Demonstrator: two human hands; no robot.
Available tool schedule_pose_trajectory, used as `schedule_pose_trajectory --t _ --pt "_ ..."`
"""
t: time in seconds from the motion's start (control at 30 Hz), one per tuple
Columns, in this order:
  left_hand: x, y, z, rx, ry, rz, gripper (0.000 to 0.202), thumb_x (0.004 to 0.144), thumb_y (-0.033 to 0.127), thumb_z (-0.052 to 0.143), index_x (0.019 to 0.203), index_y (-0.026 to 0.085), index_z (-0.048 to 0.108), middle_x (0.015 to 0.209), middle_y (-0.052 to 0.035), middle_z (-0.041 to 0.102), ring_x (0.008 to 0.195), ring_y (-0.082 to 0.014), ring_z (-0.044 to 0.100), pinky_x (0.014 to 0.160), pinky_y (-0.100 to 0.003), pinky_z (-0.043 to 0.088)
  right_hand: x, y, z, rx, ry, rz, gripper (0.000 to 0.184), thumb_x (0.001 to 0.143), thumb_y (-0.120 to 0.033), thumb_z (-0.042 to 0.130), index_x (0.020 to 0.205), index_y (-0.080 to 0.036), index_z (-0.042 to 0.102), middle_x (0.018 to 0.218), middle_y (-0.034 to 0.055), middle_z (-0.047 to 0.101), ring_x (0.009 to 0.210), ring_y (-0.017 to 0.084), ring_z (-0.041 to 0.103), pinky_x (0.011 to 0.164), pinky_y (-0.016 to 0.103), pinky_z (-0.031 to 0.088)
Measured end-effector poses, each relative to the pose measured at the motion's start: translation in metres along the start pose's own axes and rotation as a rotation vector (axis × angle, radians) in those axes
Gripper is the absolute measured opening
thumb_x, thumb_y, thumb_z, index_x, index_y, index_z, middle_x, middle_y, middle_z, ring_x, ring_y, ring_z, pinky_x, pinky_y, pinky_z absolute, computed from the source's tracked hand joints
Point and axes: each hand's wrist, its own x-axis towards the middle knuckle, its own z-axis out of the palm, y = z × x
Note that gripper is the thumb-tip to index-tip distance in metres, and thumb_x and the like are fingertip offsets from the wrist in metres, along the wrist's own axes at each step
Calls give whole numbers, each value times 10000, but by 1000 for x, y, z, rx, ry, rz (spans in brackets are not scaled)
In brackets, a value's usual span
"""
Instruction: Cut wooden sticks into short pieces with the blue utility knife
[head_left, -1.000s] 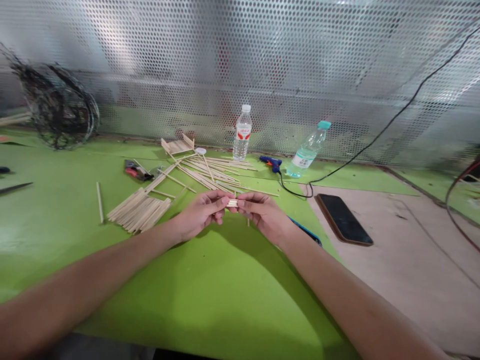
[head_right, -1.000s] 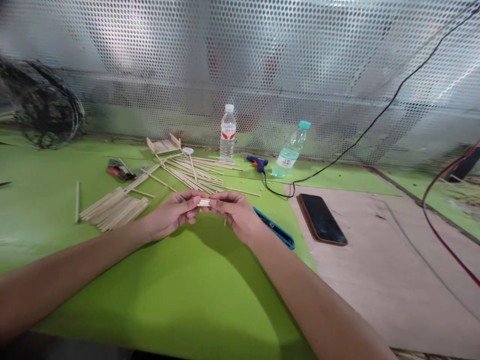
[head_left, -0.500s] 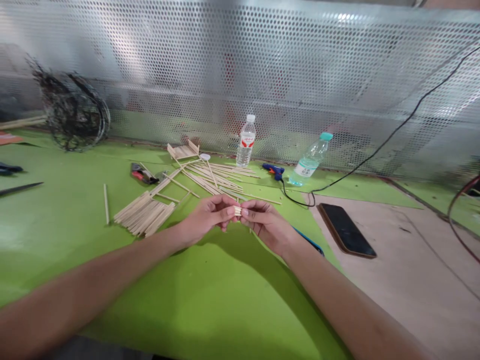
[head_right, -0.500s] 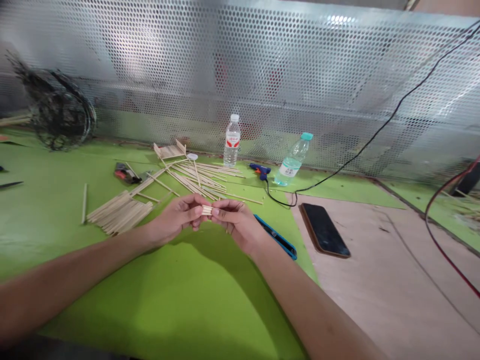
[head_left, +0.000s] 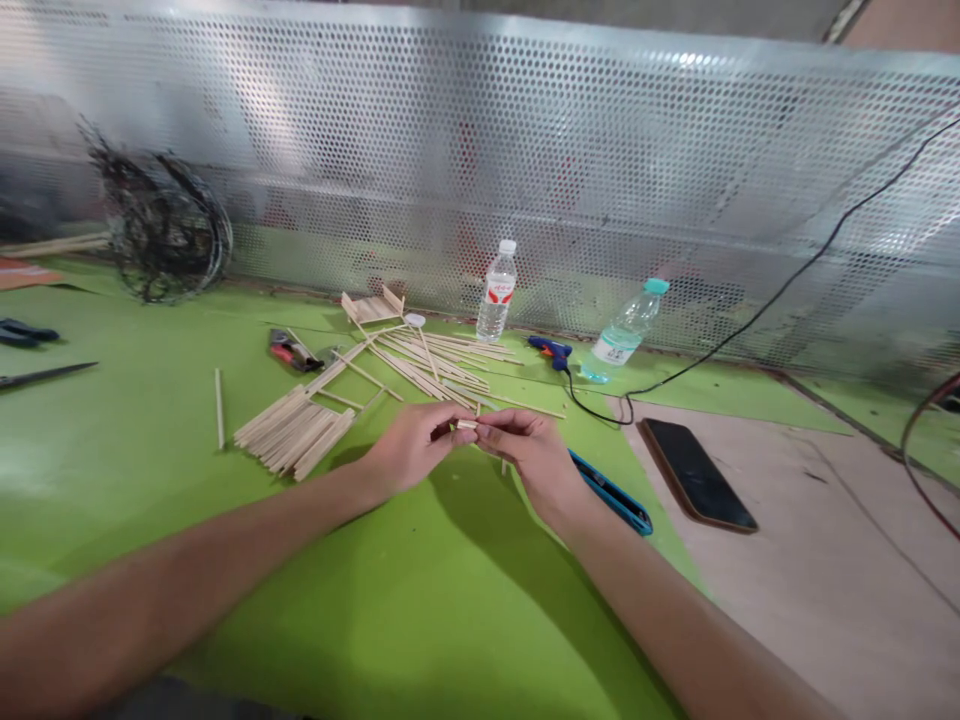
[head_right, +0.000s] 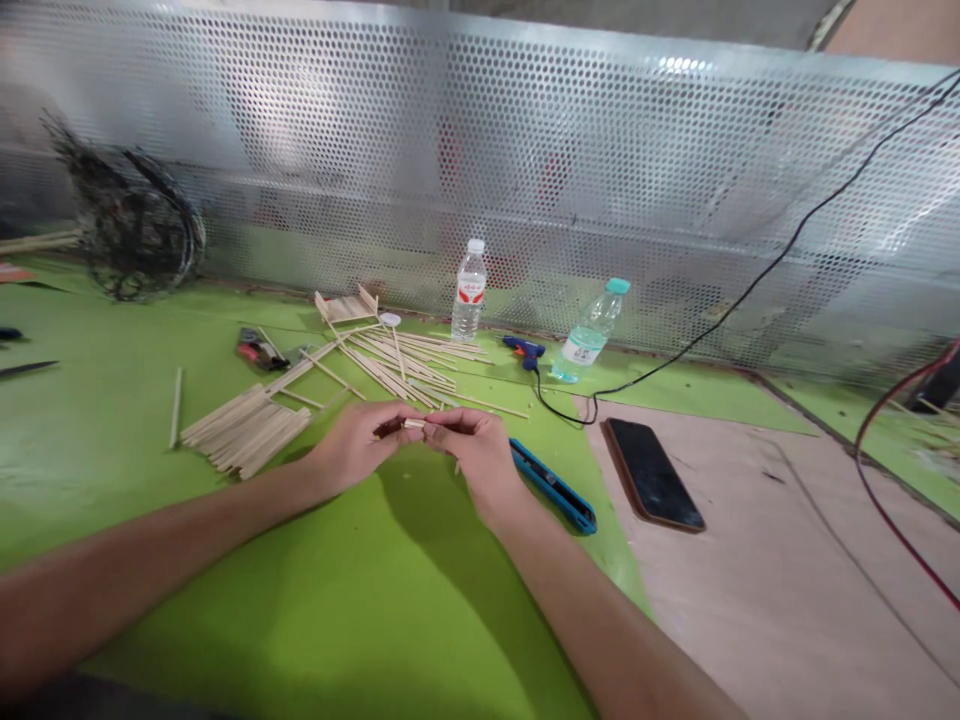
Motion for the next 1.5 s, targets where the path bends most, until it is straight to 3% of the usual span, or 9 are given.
schedule_pose_trajectory --t 0.3,0.53,0.67,0.77,0.83,0.93,1.07,1.3,1.5 --pt "-2 1 0 -74 57 -23 218 935 369 629 942 175 727 643 20 651 546 -113 568 520 -214 404 -1 0 4 -31 -7 -61 325 565 -368 931 802 -195 790 809 54 781 750 181 707 813 367 573" --pt "8 12 2 -96 141 12 242 928 394 653 966 166 725 642 23 631 554 -101 552 536 -211 406 1 -12 8 -137 59 -221 303 572 -386 922 791 -217 798 788 35 774 748 194 695 801 381 570" --pt "13 8 -5 -148 117 -8 346 949 452 619 1139 173 694 815 -29 711 665 -136 642 617 -242 490 6 -20 -5 -266 159 -317 280 627 -383 890 828 -208 802 793 49 766 726 202 674 742 378 555" --pt "12 -8 -16 57 69 -26 375 980 429 571 1257 193 662 1017 -89 729 779 -174 677 693 -288 533 14 -21 -23 -380 284 -390 228 678 -370 847 807 -191 788 773 58 753 692 197 650 704 368 531" --pt "12 -19 -19 259 -36 -25 321 994 393 539 1214 227 703 1226 -106 685 825 -188 681 779 -349 546 18 -20 -32 -453 326 -430 206 696 -358 825 793 -183 780 775 68 754 709 209 655 713 372 526" --pt "13 -28 -14 404 -191 14 286 998 338 522 1182 263 728 1426 -70 593 1133 -264 640 1013 -456 482 20 -18 -34 -546 313 -482 178 716 -350 797 776 -184 777 796 77 763 733 222 669 727 374 528" --pt "15 -28 -5 427 -266 37 244 976 267 542 1075 245 764 1223 -44 720 1189 -249 607 1115 -455 404 19 -15 -27 -616 269 -534 164 738 -361 771 770 -201 772 861 76 770 788 234 689 736 367 534" --pt "10 -29 -8 455 -209 -52 205 943 209 572 1020 232 760 1062 -57 745 1041 -237 645 991 -441 491 25 -13 -41 -643 279 -488 202 737 -382 756 787 -187 767 826 81 770 743 229 679 716 370 528" --pt "15 -32 7 451 -147 -130 201 939 228 556 904 200 753 1007 -106 708 974 -283 638 842 -430 510 34 2 -37 -588 151 -362 175 668 -337 783 746 -181 772 747 69 761 683 205 665 669 341 522"
